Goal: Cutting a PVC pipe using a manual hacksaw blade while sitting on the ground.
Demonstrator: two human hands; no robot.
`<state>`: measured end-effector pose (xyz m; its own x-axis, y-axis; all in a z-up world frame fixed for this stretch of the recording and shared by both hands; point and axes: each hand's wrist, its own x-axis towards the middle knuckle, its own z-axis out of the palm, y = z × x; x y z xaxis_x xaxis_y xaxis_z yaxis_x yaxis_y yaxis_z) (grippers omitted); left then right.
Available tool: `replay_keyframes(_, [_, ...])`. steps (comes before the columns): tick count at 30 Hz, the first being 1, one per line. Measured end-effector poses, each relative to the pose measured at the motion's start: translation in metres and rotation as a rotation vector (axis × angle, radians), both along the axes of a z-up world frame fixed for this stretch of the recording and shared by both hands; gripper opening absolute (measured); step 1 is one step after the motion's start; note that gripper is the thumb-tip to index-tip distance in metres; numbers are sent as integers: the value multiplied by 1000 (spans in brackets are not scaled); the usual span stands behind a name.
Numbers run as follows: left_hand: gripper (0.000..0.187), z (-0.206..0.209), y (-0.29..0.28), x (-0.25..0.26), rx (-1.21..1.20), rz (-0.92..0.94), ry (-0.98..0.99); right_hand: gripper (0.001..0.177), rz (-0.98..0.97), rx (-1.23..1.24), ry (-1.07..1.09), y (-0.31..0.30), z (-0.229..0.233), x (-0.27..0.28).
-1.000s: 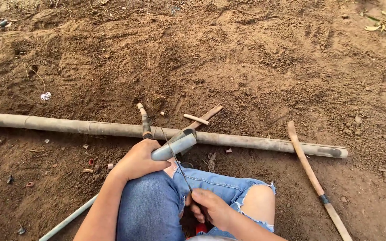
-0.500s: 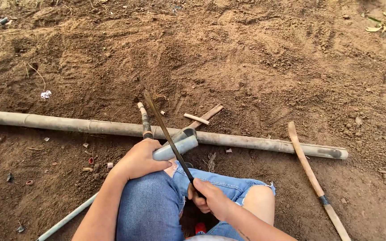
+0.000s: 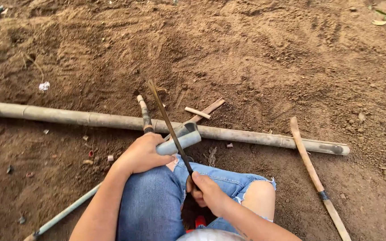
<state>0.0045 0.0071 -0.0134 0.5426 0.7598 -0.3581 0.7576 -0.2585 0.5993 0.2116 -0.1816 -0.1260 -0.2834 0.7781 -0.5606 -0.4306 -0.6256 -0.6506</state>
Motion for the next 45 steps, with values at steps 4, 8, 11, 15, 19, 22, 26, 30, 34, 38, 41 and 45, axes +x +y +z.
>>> replay_keyframes(4, [45,-2,-5,-3,32,-52,-44,53,25,-22,10,-21,-20,11])
replay_keyframes(8, [44,-6,-2,-9,79,-102,-114,53,43,92,-147,-63,-23,19])
replay_keyframes(11, [53,-14,-3,-8,87,-88,-106,56,24,58,-187,-68,-29,31])
replay_keyframes(15, [53,-17,-3,-5,142,-108,-107,55,25,55,-174,-18,-7,17])
replay_keyframes(19, [45,-4,-8,-11,75,-38,-119,54,51,122,-137,-13,-7,15])
replay_keyframes(22, [43,-6,-7,-16,62,-36,-141,55,111,124,-204,-52,-27,28])
replay_keyframes(26, [50,-8,-4,-10,70,-61,-130,56,82,45,-216,-82,-34,44])
replay_keyframes(30, [50,-13,-1,-4,112,-113,-118,57,51,104,-197,-34,-22,27])
replay_keyframes(34, [62,-5,-5,-11,-47,-66,-65,59,76,329,-281,-8,-29,15])
replay_keyframes(38, [52,-11,-5,-17,79,-68,-136,47,48,122,-290,-37,-26,7])
replay_keyframes(41, [54,-22,-4,-16,99,-97,-135,47,113,241,-464,-77,-36,21])
replay_keyframes(45, [52,-23,-3,-11,135,-130,-152,49,105,229,-442,-51,-20,18])
